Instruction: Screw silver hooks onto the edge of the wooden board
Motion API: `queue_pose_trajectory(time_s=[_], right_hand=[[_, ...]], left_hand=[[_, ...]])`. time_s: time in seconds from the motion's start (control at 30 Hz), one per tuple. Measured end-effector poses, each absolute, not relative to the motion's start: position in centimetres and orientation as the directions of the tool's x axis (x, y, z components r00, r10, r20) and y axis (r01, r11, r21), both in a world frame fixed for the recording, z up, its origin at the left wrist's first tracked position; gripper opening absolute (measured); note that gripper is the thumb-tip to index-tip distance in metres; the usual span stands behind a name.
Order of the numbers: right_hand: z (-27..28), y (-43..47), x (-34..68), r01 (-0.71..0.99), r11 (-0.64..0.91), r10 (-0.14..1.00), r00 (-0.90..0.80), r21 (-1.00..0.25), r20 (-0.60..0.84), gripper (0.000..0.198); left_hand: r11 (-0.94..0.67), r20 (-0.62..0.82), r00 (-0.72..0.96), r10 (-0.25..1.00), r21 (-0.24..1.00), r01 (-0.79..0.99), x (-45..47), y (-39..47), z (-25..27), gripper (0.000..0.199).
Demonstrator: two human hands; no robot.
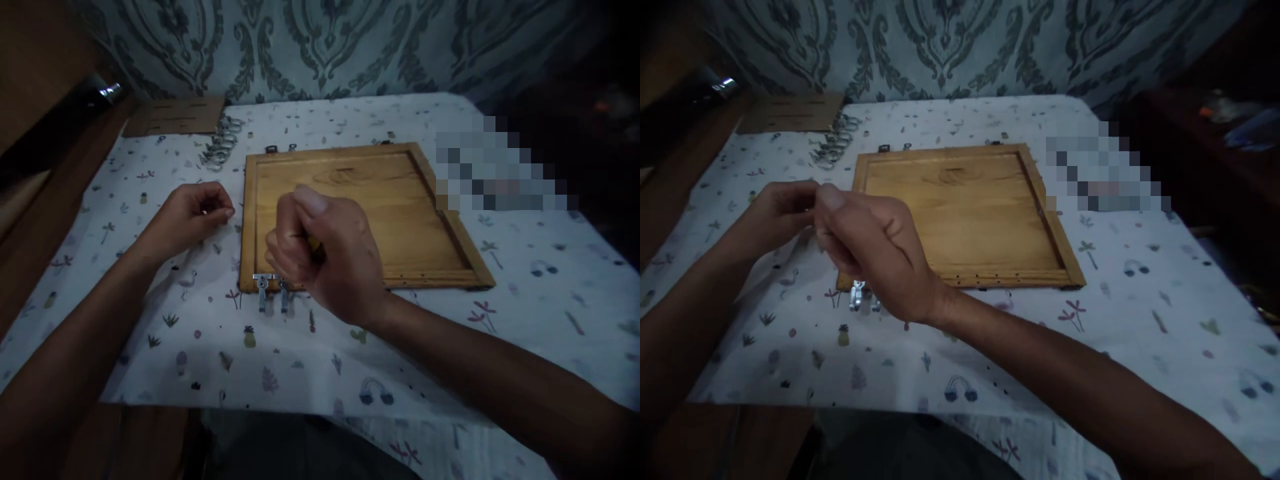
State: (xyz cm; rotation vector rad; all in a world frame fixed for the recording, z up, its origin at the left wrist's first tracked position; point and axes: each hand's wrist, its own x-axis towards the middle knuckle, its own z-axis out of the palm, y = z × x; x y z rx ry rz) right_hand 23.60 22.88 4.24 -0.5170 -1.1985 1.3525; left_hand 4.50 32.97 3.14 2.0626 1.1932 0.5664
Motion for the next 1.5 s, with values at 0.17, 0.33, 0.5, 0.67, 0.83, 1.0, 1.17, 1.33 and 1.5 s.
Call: queue_pose_trajectory(time_s=[0.17, 0.33, 0.5, 0.67, 0.83, 1.0, 1.17, 1.33, 1.5], right_hand=[[3.9, 22.7, 23.7, -0.487, 0.178, 0.921, -0.223, -0.855, 0.319, 0.050], [3.7, 22.8, 23.7, -0.485, 0.178, 0.917, -0.233, -0.856, 0.323, 0.053], [4.0, 22.7, 23.5, -0.501, 0.175, 0.920, -0.224, -0.848, 0.322, 0.053], [4.1, 22.5, 23.4, -0.482, 0.141, 0.936, -0.219, -0.865, 0.275, 0.054], [3.9, 22.5, 23.5, -0.452, 0.142, 0.939, -0.222, -0.881, 0.265, 0.056], [4.0, 22.6, 23.6, -0.466, 0.180, 0.925, -0.218, -0.866, 0.310, 0.056], [3.7, 22.8, 23.7, -0.486, 0.212, 0.902, -0.236, -0.848, 0.361, 0.054], [3.5, 22.9, 23.6, -0.536, 0.224, 0.888, -0.231, -0.814, 0.397, 0.053], [3.6, 22.9, 23.6, -0.549, 0.232, 0.884, -0.225, -0.803, 0.409, 0.053]], left_hand=[[-0.346, 0.258, 0.255, 0.932, 0.426, 0.836, 2.5, 34.7, 1.1, 0.014], [-0.364, 0.337, 0.242, 0.910, 0.365, 0.857, 1.7, 35.7, -0.4, 0.022], [-0.346, 0.334, 0.233, 0.913, 0.334, 0.877, 1.2, 36.7, -0.9, 0.023], [-0.287, 0.301, 0.200, 0.932, 0.281, 0.916, 0.9, 38.1, -1.2, 0.022], [-0.255, 0.264, 0.199, 0.944, 0.201, 0.946, 1.4, 38.6, -1.4, 0.024], [-0.248, 0.208, 0.219, 0.953, 0.125, 0.961, 2.0, 38.0, -0.6, 0.030], [-0.251, 0.169, 0.231, 0.958, 0.105, 0.962, 2.0, 38.3, 0.3, 0.028], [-0.235, 0.164, 0.211, 0.964, 0.144, 0.961, 2.1, 38.1, 1.3, 0.025], [-0.291, 0.073, 0.285, 0.956, 0.367, 0.883, 3.7, 35.5, 2.3, 0.017]])
